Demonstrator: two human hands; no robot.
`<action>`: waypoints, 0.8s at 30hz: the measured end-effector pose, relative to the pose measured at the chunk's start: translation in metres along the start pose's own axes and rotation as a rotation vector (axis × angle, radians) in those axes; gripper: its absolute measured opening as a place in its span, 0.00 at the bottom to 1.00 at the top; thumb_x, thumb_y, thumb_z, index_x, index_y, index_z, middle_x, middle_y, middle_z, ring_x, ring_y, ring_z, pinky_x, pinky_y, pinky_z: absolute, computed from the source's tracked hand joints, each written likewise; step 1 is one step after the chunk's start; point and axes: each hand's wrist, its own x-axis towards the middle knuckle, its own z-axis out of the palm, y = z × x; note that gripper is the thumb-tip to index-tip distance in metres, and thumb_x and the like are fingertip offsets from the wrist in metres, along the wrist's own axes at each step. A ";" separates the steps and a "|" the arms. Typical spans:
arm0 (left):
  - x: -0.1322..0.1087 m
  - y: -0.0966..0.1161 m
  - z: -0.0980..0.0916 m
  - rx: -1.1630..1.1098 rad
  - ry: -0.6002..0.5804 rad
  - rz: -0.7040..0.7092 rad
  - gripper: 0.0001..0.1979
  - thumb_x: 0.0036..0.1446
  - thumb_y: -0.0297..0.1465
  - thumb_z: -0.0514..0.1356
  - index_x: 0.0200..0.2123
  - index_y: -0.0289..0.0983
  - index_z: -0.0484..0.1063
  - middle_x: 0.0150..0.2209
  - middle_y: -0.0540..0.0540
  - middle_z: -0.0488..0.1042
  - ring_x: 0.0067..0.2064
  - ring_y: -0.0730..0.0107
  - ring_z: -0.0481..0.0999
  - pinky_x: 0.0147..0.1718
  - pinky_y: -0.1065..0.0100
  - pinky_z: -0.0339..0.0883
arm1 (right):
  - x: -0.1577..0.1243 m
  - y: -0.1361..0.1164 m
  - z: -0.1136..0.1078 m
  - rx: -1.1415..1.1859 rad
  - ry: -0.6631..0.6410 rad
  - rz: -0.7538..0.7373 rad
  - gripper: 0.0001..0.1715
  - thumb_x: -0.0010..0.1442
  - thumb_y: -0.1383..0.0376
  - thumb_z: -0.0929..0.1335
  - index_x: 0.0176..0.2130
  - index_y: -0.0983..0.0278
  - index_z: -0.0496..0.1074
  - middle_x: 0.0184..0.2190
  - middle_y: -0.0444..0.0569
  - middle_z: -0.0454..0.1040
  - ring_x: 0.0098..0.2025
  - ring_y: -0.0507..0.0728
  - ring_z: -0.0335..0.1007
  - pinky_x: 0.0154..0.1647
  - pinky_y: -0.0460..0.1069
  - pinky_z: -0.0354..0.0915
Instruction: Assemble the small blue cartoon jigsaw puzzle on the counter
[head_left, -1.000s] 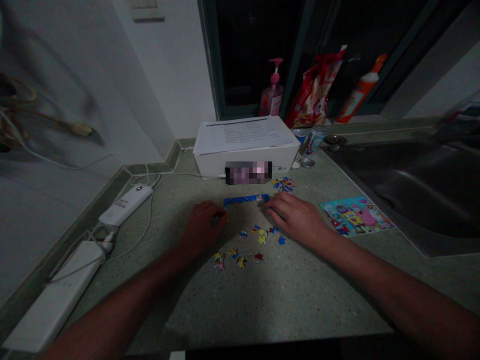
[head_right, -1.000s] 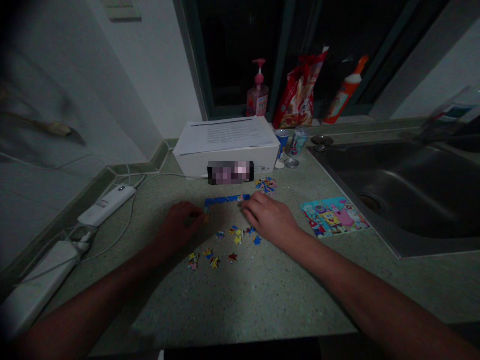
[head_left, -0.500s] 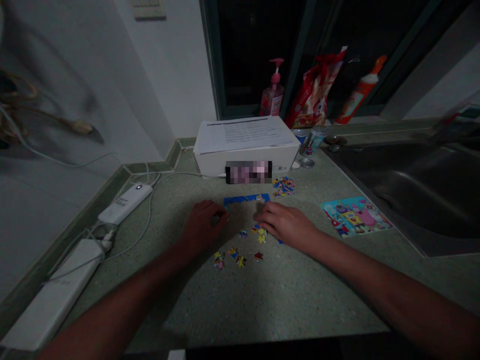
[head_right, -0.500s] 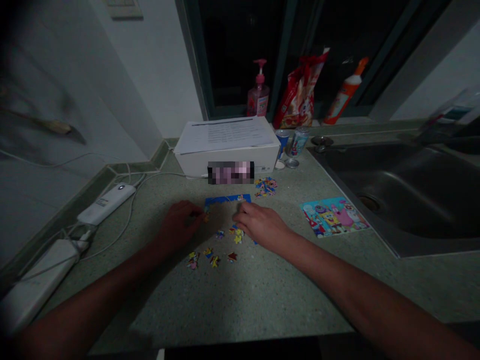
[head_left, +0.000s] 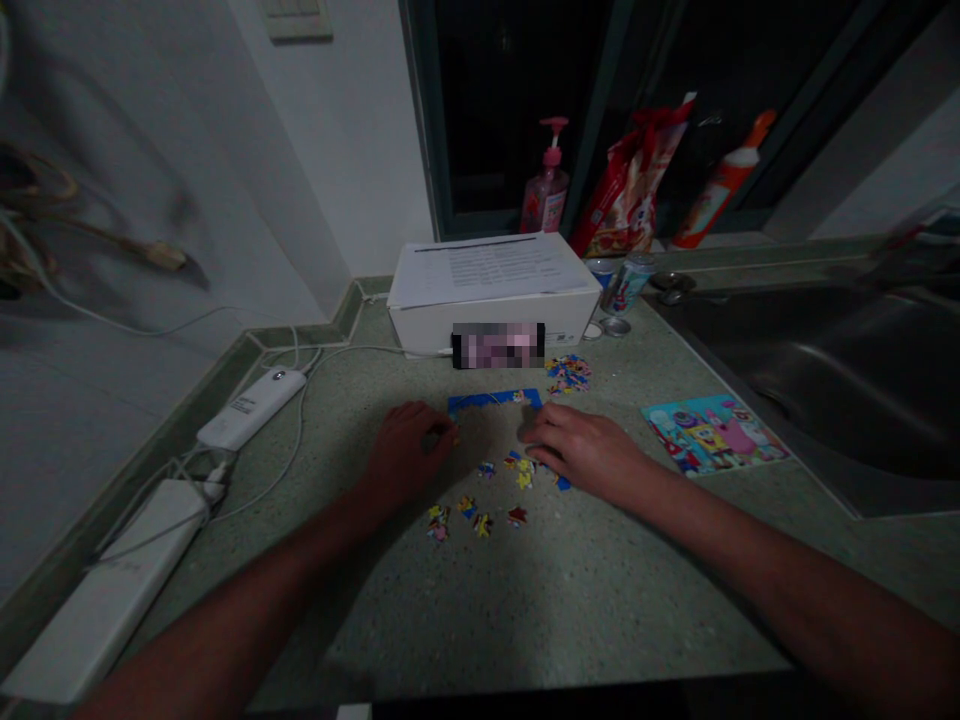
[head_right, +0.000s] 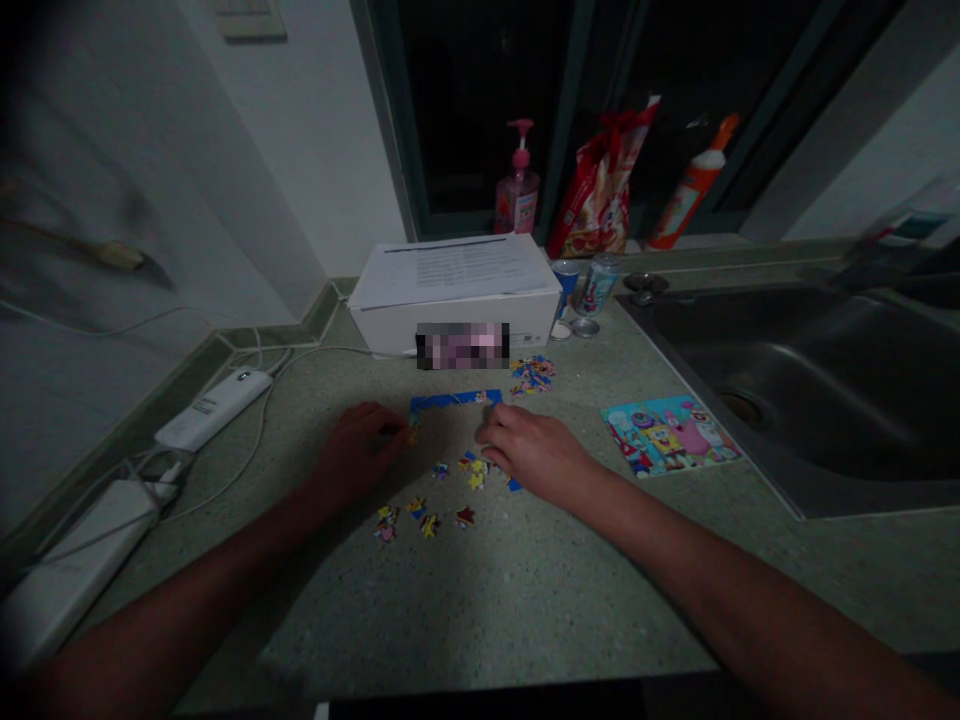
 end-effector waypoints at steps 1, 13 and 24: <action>0.000 0.000 0.000 -0.005 0.000 0.000 0.05 0.64 0.30 0.64 0.35 0.42 0.80 0.37 0.45 0.82 0.42 0.57 0.80 0.50 0.50 0.72 | 0.000 0.000 -0.001 0.000 -0.005 -0.001 0.07 0.71 0.67 0.70 0.46 0.60 0.81 0.41 0.50 0.77 0.40 0.57 0.75 0.35 0.51 0.65; 0.000 0.000 -0.001 0.012 -0.005 -0.001 0.05 0.64 0.30 0.63 0.36 0.41 0.80 0.36 0.45 0.81 0.42 0.58 0.79 0.50 0.52 0.72 | -0.002 -0.001 -0.004 -0.003 -0.029 -0.008 0.05 0.70 0.67 0.72 0.45 0.60 0.80 0.42 0.49 0.77 0.41 0.57 0.76 0.35 0.50 0.66; 0.000 -0.002 0.001 0.025 -0.008 -0.002 0.05 0.64 0.29 0.64 0.36 0.41 0.80 0.36 0.46 0.81 0.42 0.58 0.79 0.50 0.53 0.71 | -0.002 -0.003 -0.007 -0.009 -0.066 -0.002 0.04 0.71 0.65 0.72 0.46 0.60 0.80 0.42 0.49 0.77 0.41 0.58 0.77 0.35 0.50 0.67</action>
